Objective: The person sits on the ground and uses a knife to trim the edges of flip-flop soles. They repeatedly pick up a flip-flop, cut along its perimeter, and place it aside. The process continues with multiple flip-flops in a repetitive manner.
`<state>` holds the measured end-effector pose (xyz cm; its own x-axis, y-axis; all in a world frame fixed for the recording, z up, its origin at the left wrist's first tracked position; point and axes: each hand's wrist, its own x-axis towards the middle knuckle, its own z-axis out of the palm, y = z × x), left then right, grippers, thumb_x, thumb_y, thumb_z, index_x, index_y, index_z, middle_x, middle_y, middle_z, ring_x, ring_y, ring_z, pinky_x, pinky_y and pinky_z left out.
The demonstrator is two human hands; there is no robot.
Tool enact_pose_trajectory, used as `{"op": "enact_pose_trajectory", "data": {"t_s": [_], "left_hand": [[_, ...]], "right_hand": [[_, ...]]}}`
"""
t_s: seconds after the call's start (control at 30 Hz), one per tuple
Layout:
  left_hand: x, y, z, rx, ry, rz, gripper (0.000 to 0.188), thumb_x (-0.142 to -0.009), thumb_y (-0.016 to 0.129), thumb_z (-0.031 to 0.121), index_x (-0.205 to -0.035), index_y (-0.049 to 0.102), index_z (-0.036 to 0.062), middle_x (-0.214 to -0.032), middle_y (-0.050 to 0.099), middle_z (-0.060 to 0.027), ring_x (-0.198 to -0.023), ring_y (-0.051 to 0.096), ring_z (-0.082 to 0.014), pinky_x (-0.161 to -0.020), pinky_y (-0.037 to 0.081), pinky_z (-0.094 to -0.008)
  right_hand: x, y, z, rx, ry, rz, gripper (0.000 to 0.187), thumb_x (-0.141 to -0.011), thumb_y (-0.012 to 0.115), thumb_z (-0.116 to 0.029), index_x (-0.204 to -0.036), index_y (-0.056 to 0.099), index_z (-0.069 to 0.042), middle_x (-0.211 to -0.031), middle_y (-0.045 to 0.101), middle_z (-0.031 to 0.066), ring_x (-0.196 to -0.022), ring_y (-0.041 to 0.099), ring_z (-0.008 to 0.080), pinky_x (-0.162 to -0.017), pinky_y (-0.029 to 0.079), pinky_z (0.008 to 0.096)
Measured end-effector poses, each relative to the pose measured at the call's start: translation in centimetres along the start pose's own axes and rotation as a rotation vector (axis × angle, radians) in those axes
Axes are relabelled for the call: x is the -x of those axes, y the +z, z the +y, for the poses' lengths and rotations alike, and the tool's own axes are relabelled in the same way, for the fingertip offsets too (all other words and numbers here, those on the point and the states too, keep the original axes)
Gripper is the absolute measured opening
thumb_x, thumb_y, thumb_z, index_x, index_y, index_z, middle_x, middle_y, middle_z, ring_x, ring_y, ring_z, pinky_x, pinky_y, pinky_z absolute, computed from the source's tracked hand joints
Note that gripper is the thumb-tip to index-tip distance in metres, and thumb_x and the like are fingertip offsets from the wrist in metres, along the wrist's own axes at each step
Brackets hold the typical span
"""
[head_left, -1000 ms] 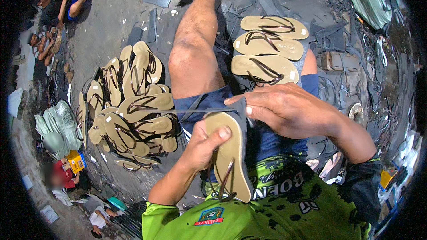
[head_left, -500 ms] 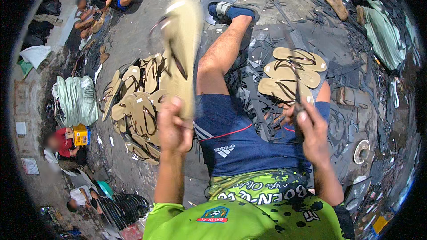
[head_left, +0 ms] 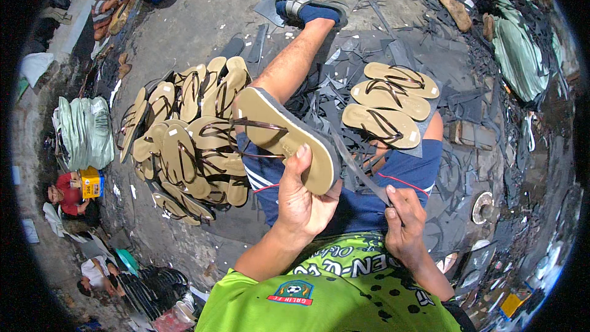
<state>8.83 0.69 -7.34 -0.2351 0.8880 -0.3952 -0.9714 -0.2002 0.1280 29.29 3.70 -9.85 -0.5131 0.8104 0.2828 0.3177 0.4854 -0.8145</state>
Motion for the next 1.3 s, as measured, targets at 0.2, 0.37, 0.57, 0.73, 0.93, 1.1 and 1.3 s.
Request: {"op": "enact_pose_trajectory", "data": {"t_s": [0.2,0.37,0.57,0.73,0.93,1.1,1.3], "left_hand": [[-0.2,2.5,-0.9,-0.064,0.085,0.197,0.023,-0.091,0.063,0.039,-0.094,0.065,0.0157,-0.084,0.067,0.0,-0.067,0.062,-0.0105,-0.061,0.052,-0.0222],[0.0,3.0,-1.0,-0.126,0.087,0.219,0.022,-0.092,0.062,0.035,-0.099,0.063,0.0146,-0.087,0.068,0.0014,-0.074,0.064,-0.01,-0.066,0.054,-0.0246],[0.9,2.1,-2.6,-0.257,0.091,0.214,0.021,-0.093,0.058,0.031,-0.107,0.06,0.0155,-0.095,0.067,0.002,-0.082,0.065,-0.0104,-0.073,0.054,-0.0253],[1.9,-1.1,-2.4,-0.341,0.028,0.153,0.025,-0.092,0.061,0.032,-0.108,0.058,0.0138,-0.093,0.066,0.0013,-0.082,0.065,-0.011,-0.07,0.055,-0.0266],[2.9,-4.4,-2.6,-0.468,0.008,0.197,0.035,-0.086,0.066,0.033,-0.11,0.057,0.0092,-0.097,0.066,-0.0027,-0.087,0.065,-0.0153,-0.08,0.055,-0.0321],[3.0,-4.7,-2.5,-0.545,-0.024,0.214,0.051,-0.08,0.07,0.037,-0.118,0.054,0.0071,-0.102,0.063,-0.005,-0.091,0.064,-0.018,-0.083,0.053,-0.0307],[4.2,-6.9,-0.8,-0.334,-0.196,0.1,0.05,-0.081,0.07,0.031,-0.12,0.053,0.0056,-0.103,0.059,-0.0069,-0.089,0.06,-0.0195,-0.075,0.054,-0.03]], "right_hand": [[1.5,0.3,0.6,0.123,-0.02,-0.044,0.051,-0.073,0.069,-0.001,-0.122,0.06,-0.012,-0.09,0.059,0.0127,-0.073,0.06,0.0277,-0.064,0.049,0.0377],[1.2,0.5,1.4,0.192,-0.067,0.0,0.054,-0.073,0.071,-0.003,-0.124,0.059,-0.014,-0.089,0.059,0.0123,-0.073,0.06,0.0282,-0.063,0.048,0.0391],[-3.0,-0.8,-1.2,0.142,-0.001,-0.084,0.049,-0.076,0.071,-0.006,-0.123,0.061,-0.014,-0.083,0.058,0.0102,-0.068,0.06,0.0271,-0.061,0.049,0.0377],[-3.6,-2.9,-2.7,0.086,0.118,-0.298,0.047,-0.08,0.07,-0.007,-0.125,0.062,-0.014,-0.077,0.058,0.0073,-0.063,0.059,0.0234,-0.056,0.049,0.0351],[-4.3,-1.5,-2.7,-0.034,0.167,-0.382,0.042,-0.085,0.066,-0.01,-0.126,0.06,-0.014,-0.075,0.055,0.0074,-0.062,0.058,0.0248,-0.055,0.047,0.0367],[-5.6,0.3,-2.5,-0.002,0.154,-0.432,0.039,-0.087,0.063,-0.009,-0.126,0.06,-0.013,-0.078,0.055,0.0084,-0.063,0.057,0.0276,-0.056,0.048,0.039],[-6.3,2.8,-0.3,-0.301,0.193,-0.306,0.04,-0.092,0.058,-0.014,-0.131,0.056,-0.013,-0.084,0.057,0.0112,-0.066,0.054,0.0232,-0.063,0.048,0.0305]]}}
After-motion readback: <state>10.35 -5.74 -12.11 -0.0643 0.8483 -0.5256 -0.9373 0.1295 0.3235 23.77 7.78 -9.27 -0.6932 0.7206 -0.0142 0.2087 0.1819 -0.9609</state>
